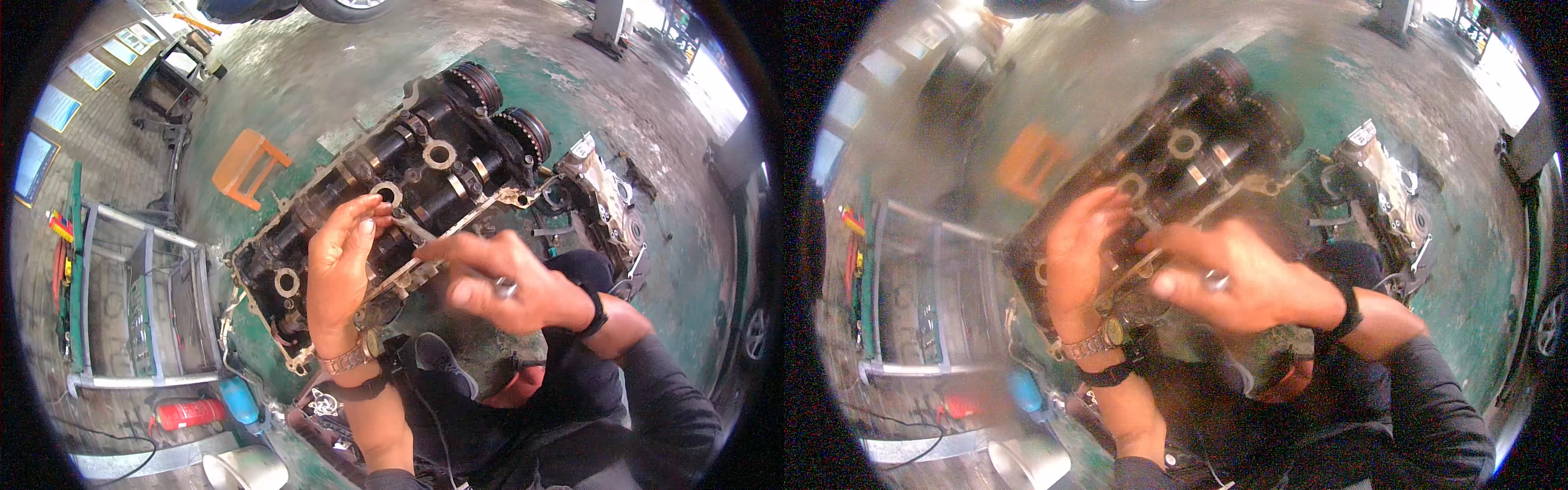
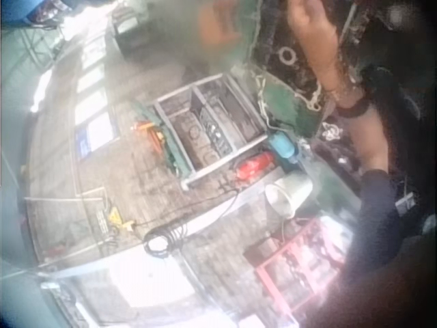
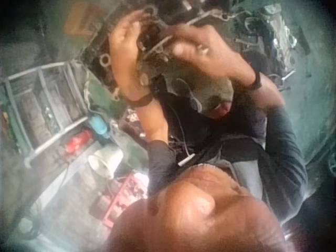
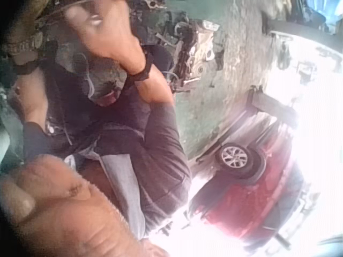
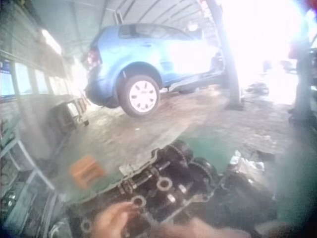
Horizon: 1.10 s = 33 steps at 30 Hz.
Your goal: The person uses a wrench to tighten bolts on a disassembled engine block resting on the floor. They repeatedly reposition the wrench and apply torque to multiple bolt locations while stabilizing the engine with their other hand.
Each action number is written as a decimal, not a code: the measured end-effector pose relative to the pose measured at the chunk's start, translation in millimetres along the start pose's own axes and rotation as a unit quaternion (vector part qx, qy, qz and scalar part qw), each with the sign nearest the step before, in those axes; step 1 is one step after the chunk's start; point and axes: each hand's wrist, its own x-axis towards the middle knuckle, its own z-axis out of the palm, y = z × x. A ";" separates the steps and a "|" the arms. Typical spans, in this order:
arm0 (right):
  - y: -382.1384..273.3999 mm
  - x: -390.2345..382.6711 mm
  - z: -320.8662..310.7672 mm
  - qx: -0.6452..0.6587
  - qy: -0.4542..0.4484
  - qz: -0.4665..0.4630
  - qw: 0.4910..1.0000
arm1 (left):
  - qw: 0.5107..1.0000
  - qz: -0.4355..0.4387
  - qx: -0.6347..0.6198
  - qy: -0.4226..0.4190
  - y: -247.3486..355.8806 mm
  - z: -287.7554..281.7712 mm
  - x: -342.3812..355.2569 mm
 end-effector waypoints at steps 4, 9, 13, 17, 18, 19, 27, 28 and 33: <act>11.4 3.9 -17.2 0.061 0.056 -0.028 0.996 | 1.000 0.007 0.021 0.010 -0.8 2.1 0.3; 17.2 -3.8 -19.7 0.152 0.123 0.075 0.978 | 0.999 0.003 0.040 0.020 -1.2 4.4 1.4; 22.5 -0.6 -15.8 0.230 0.193 0.101 0.949 | 0.998 0.008 0.059 0.016 0.3 4.4 2.2; 24.3 1.6 -19.2 0.250 0.194 0.119 0.941 | 0.998 0.006 0.056 0.016 0.0 4.9 2.0; 24.5 1.9 -19.7 0.258 0.190 0.123 0.939 | 0.998 0.005 0.055 0.017 0.1 4.9 1.7; 24.9 2.4 -20.1 0.266 0.185 0.127 0.937 | 0.998 0.005 0.055 0.017 0.2 5.0 1.5; 35.0 8.6 -9.3 0.308 0.194 0.134 0.922 | 0.999 0.011 0.040 0.018 0.1 5.7 0.7; 36.2 8.7 -8.5 0.321 0.196 0.133 0.917 | 0.999 0.015 0.042 0.017 -0.1 5.5 0.7; 39.7 7.6 -10.1 0.323 0.189 0.127 0.919 | 0.998 0.018 0.051 0.015 -1.7 4.4 1.3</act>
